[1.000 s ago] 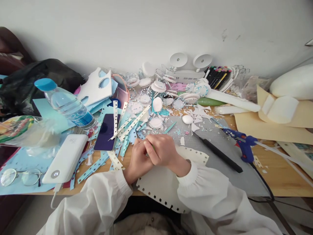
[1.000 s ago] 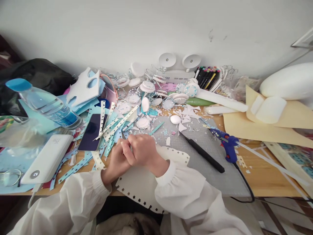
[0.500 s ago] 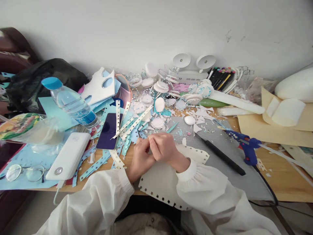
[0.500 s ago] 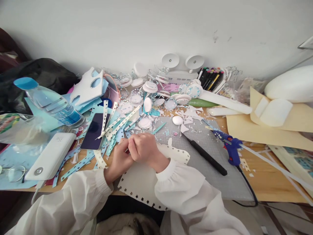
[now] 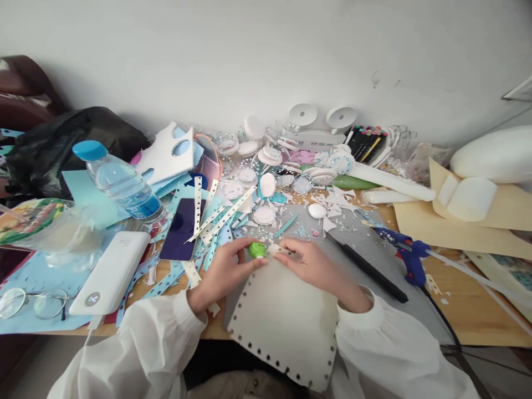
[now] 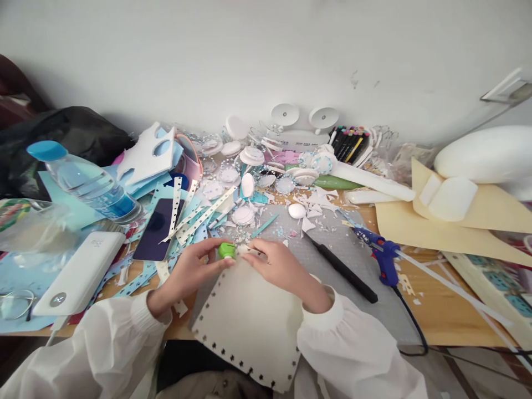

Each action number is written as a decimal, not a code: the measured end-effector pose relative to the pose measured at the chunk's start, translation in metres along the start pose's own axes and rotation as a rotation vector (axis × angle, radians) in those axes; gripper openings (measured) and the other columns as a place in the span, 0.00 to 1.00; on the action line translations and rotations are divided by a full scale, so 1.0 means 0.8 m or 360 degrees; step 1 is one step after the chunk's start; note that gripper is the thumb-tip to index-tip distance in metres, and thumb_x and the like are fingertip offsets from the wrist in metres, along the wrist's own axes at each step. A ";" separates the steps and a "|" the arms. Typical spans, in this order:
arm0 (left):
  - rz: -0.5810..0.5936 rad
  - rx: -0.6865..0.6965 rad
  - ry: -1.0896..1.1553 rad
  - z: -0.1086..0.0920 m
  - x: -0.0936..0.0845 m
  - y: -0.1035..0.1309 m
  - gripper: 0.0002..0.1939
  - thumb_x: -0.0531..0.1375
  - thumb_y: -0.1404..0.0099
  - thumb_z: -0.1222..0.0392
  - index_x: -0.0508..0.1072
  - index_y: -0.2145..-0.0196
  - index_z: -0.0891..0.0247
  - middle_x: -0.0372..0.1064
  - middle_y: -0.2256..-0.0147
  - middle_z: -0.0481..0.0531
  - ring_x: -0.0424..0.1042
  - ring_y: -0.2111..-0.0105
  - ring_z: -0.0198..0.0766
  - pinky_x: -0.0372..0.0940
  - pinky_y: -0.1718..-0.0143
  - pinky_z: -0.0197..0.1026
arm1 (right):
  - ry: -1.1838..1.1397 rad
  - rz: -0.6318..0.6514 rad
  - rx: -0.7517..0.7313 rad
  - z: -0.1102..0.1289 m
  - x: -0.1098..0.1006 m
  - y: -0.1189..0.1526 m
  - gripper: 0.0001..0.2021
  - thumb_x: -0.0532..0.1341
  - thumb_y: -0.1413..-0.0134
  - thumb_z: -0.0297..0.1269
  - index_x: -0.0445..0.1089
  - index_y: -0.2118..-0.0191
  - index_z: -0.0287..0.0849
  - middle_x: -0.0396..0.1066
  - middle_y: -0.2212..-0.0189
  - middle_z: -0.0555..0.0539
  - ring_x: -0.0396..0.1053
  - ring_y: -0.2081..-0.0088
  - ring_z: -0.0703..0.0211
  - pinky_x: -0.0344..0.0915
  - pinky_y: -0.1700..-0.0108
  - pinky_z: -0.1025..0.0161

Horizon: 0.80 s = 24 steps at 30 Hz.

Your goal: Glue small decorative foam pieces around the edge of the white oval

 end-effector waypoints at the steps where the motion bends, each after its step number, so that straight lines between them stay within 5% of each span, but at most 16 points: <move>1: 0.0016 -0.0015 0.0027 0.004 -0.003 -0.001 0.20 0.66 0.43 0.50 0.75 0.56 0.63 0.72 0.70 0.48 0.63 0.75 0.34 0.61 0.71 0.36 | -0.0008 -0.0023 0.0015 -0.004 -0.002 0.004 0.14 0.54 0.38 0.43 0.63 0.74 0.43 0.65 0.77 0.53 0.63 0.73 0.64 0.57 0.71 0.67; 4: 0.0020 0.0122 0.0106 0.003 -0.015 -0.002 0.20 0.66 0.41 0.54 0.73 0.52 0.61 0.74 0.64 0.51 0.68 0.69 0.37 0.65 0.63 0.39 | 0.0013 -0.0141 0.0048 -0.013 -0.013 0.017 0.14 0.54 0.38 0.41 0.61 0.74 0.43 0.64 0.77 0.54 0.62 0.73 0.64 0.57 0.70 0.67; 10: 0.0056 0.0724 -0.0047 -0.042 -0.031 0.016 0.29 0.63 0.37 0.66 0.60 0.40 0.56 0.71 0.49 0.54 0.69 0.48 0.41 0.62 0.45 0.42 | 0.0030 -0.0368 -0.0093 -0.004 -0.028 0.043 0.08 0.55 0.38 0.38 0.65 0.67 0.44 0.69 0.73 0.51 0.67 0.70 0.62 0.62 0.66 0.66; 16: 0.0130 0.1076 -0.0185 -0.075 -0.027 0.033 0.30 0.58 0.34 0.71 0.55 0.38 0.54 0.70 0.48 0.53 0.68 0.49 0.39 0.62 0.47 0.41 | 0.0092 -0.0404 -0.0375 0.026 -0.023 0.058 0.05 0.54 0.37 0.32 0.66 0.63 0.45 0.71 0.70 0.49 0.69 0.67 0.60 0.64 0.64 0.64; 20: 0.0172 0.0909 -0.0432 -0.053 -0.013 0.007 0.29 0.59 0.34 0.65 0.55 0.39 0.56 0.69 0.48 0.56 0.69 0.51 0.44 0.63 0.51 0.45 | 0.0108 -0.0343 -0.0397 0.029 -0.013 0.059 0.05 0.53 0.37 0.30 0.65 0.62 0.45 0.71 0.70 0.49 0.69 0.66 0.59 0.64 0.63 0.62; 24: 0.0374 0.0538 -0.0503 -0.021 0.007 -0.030 0.26 0.58 0.33 0.58 0.58 0.40 0.60 0.72 0.63 0.53 0.70 0.65 0.42 0.64 0.60 0.45 | 0.0055 -0.0247 -0.0359 0.026 -0.001 0.054 0.06 0.52 0.36 0.30 0.64 0.63 0.45 0.72 0.66 0.47 0.69 0.62 0.58 0.66 0.60 0.60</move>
Point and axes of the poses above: each hand's wrist, its own y-axis away from the middle knuckle, its own x-axis out of the palm, z = x × y, the point moved 9 cm from there along -y, towards the middle knuckle
